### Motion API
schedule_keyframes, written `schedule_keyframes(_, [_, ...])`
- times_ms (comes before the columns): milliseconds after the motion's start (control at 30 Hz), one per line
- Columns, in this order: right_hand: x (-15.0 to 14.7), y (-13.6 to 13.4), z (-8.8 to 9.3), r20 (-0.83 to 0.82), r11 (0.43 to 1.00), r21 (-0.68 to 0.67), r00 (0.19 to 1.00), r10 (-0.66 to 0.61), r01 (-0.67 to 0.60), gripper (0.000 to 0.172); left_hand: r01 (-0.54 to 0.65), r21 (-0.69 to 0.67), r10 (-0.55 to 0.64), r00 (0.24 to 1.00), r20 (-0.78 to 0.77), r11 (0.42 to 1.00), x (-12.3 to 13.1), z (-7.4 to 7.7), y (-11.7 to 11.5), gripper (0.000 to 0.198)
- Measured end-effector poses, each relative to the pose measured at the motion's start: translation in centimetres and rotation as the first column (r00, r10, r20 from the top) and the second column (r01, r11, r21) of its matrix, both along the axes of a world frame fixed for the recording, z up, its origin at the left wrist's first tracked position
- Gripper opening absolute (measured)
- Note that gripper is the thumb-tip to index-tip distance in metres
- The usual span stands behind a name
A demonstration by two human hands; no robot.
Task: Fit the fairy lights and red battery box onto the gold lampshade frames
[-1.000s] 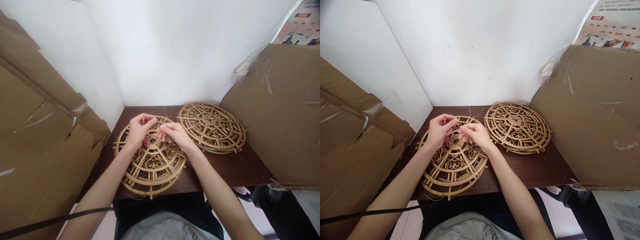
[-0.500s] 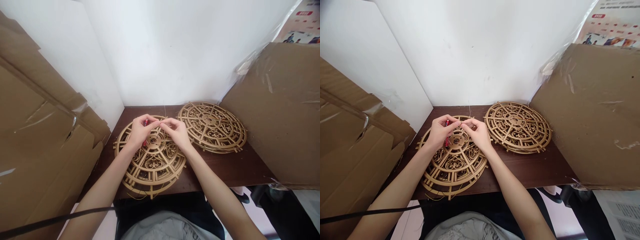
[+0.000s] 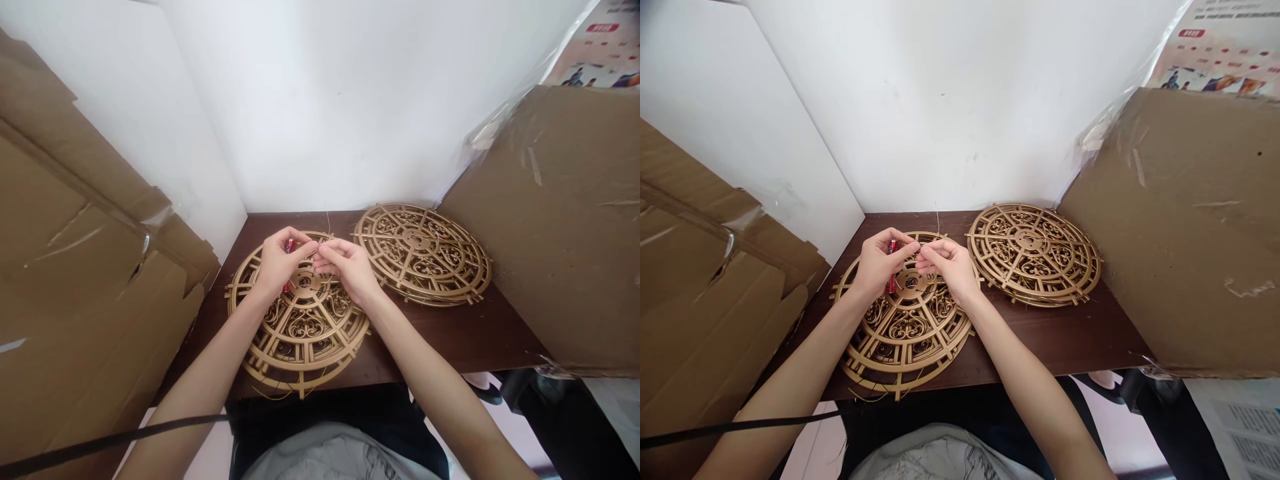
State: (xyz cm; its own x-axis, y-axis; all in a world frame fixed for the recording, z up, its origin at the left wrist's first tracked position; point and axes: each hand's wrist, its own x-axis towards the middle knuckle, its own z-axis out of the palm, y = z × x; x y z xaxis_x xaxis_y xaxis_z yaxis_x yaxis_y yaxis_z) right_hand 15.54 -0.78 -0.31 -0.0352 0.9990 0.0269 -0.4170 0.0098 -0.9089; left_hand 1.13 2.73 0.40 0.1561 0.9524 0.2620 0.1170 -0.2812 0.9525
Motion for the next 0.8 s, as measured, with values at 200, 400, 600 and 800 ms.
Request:
schedule_keyframes(200, [-0.38, 0.0, -0.19, -0.062, 0.999, -0.02, 0.997, -0.039, 0.037, 0.019, -0.009, 0.017, 0.009, 1.0, -0.003, 1.0, 0.1, 0.06, 0.0, 0.02])
schedule_keyframes(400, [-0.14, 0.03, 0.09, -0.061, 0.994, 0.004, 0.992, -0.109, 0.109, 0.018, -0.07, -0.001, 0.07, 0.996, 0.055, 0.998, 0.13, 0.47, -0.09, 0.02])
schedule_keyframes(600, [0.17, 0.08, 0.22, -0.056, 0.99, -0.003, 0.989, -0.138, 0.138, 0.019, -0.053, -0.042, 0.058, 0.99, 0.132, 0.998, 0.17, 0.74, -0.24, 0.02])
schedule_keyframes(800, [0.11, -0.06, -0.01, 0.124, 0.981, 0.079, 0.974, -0.187, 0.178, 0.02, -0.026, -0.052, 0.029, 0.997, 0.074, 0.998, 0.19, 0.84, -0.44, 0.021])
